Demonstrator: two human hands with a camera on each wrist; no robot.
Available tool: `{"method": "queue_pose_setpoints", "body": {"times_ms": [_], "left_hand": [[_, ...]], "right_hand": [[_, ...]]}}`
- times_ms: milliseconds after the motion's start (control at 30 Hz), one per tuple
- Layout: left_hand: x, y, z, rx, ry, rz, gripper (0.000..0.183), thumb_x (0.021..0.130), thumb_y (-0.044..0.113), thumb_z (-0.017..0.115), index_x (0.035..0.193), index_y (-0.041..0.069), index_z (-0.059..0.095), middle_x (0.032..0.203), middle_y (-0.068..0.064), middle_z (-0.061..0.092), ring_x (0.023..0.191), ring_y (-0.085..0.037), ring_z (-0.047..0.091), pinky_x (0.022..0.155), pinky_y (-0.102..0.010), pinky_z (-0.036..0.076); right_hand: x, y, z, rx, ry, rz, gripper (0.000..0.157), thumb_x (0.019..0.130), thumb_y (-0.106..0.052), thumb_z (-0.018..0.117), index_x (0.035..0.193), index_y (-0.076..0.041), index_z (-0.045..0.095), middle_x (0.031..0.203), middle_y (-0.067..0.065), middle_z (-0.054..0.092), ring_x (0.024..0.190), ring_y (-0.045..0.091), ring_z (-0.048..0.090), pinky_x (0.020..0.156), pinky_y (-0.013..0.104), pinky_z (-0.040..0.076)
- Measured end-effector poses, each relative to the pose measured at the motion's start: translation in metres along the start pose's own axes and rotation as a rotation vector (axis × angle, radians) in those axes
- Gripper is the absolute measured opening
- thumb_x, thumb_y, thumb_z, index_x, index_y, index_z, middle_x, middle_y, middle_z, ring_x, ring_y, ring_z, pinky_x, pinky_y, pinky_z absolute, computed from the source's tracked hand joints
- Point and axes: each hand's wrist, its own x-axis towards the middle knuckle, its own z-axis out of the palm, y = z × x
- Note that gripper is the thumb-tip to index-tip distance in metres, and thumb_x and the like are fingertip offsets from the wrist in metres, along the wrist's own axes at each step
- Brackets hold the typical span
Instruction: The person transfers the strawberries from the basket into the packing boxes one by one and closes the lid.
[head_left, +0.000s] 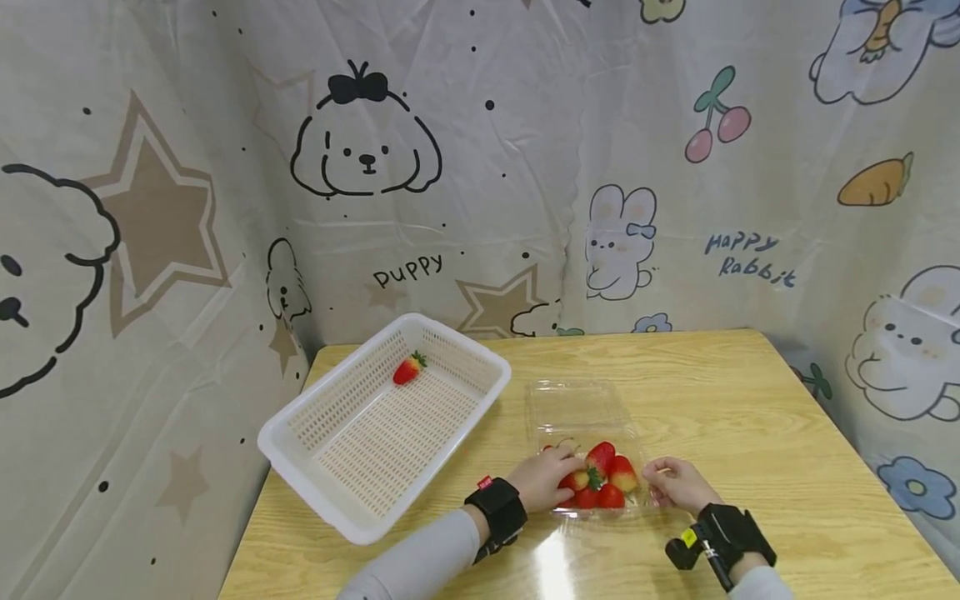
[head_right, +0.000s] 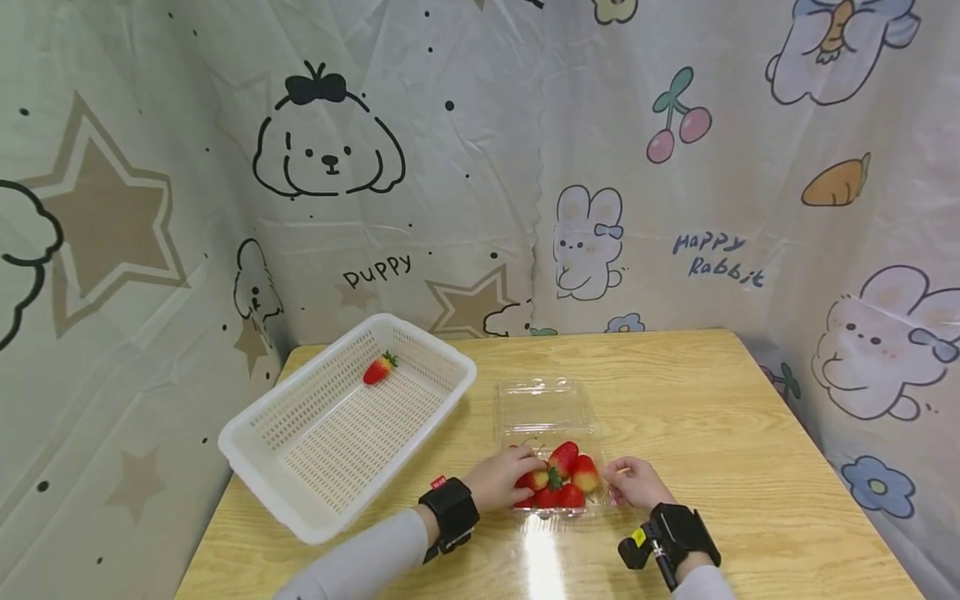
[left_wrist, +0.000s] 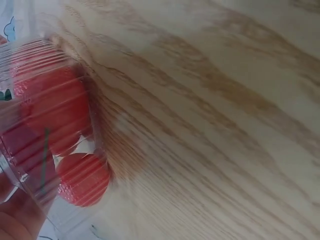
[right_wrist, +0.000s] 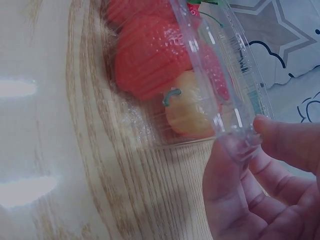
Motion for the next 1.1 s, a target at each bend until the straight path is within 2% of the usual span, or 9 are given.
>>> {"method": "queue_pose_setpoints", "body": {"times_ms": [133, 333, 600, 733, 833, 967, 1100], "left_hand": [[0.000, 0.002, 0.000, 0.027, -0.011, -0.031, 0.034, 0.078, 0.020, 0.069, 0.111, 0.017, 0.062, 0.104, 0.001, 0.055, 0.084, -0.009, 0.055, 0.071, -0.016, 0.046], [0.000, 0.003, 0.001, 0.049, -0.019, -0.039, 0.033, 0.079, 0.019, 0.068, 0.111, 0.017, 0.063, 0.092, 0.004, 0.052, 0.078, -0.006, 0.051, 0.066, -0.013, 0.043], [-0.001, 0.003, -0.005, 0.004, -0.061, -0.043, 0.036, 0.079, 0.018, 0.068, 0.114, 0.015, 0.061, 0.096, 0.003, 0.054, 0.081, -0.007, 0.051, 0.071, -0.014, 0.043], [-0.002, 0.001, -0.014, -0.035, -0.087, -0.034, 0.041, 0.079, 0.018, 0.068, 0.118, 0.014, 0.060, 0.103, 0.000, 0.055, 0.085, -0.009, 0.053, 0.075, -0.016, 0.044], [-0.002, 0.000, -0.027, -0.018, -0.097, -0.050, 0.044, 0.080, 0.023, 0.069, 0.122, 0.013, 0.058, 0.111, -0.003, 0.056, 0.095, -0.012, 0.055, 0.081, -0.020, 0.045], [-0.004, -0.002, -0.058, 0.037, -0.081, -0.102, 0.044, 0.082, 0.029, 0.066, 0.122, 0.014, 0.058, 0.120, -0.004, 0.055, 0.107, -0.017, 0.054, 0.089, -0.026, 0.044], [-0.006, -0.008, -0.097, 0.015, 0.001, -0.147, 0.041, 0.083, 0.026, 0.065, 0.120, 0.012, 0.059, 0.121, -0.007, 0.055, 0.108, -0.020, 0.054, 0.091, -0.031, 0.044]], "right_hand": [[0.000, -0.001, 0.000, -0.001, -0.004, -0.007, 0.020, 0.092, -0.009, 0.051, 0.100, 0.010, 0.048, 0.064, 0.005, 0.051, 0.058, 0.017, 0.052, 0.055, 0.030, 0.047], [-0.001, -0.002, 0.001, 0.008, -0.012, -0.009, 0.020, 0.092, -0.008, 0.050, 0.100, 0.010, 0.049, 0.064, 0.004, 0.051, 0.059, 0.016, 0.052, 0.055, 0.030, 0.047], [0.000, -0.002, 0.001, 0.009, -0.018, -0.019, 0.019, 0.093, -0.008, 0.049, 0.100, 0.010, 0.049, 0.064, 0.004, 0.051, 0.058, 0.016, 0.052, 0.054, 0.029, 0.047], [0.000, -0.002, 0.001, 0.008, -0.013, -0.018, 0.019, 0.093, -0.008, 0.049, 0.099, 0.010, 0.049, 0.064, 0.004, 0.051, 0.058, 0.016, 0.053, 0.054, 0.029, 0.047], [0.000, -0.002, 0.001, 0.002, -0.009, -0.020, 0.019, 0.093, -0.009, 0.049, 0.099, 0.009, 0.049, 0.064, 0.004, 0.051, 0.058, 0.016, 0.053, 0.054, 0.029, 0.047], [0.000, -0.001, 0.001, 0.000, -0.013, -0.016, 0.021, 0.093, -0.011, 0.050, 0.100, 0.009, 0.049, 0.064, 0.004, 0.052, 0.058, 0.016, 0.053, 0.054, 0.029, 0.047], [0.000, 0.000, 0.000, 0.009, -0.012, -0.006, 0.021, 0.093, -0.011, 0.050, 0.100, 0.009, 0.049, 0.064, 0.005, 0.052, 0.058, 0.016, 0.053, 0.054, 0.028, 0.046]]}}
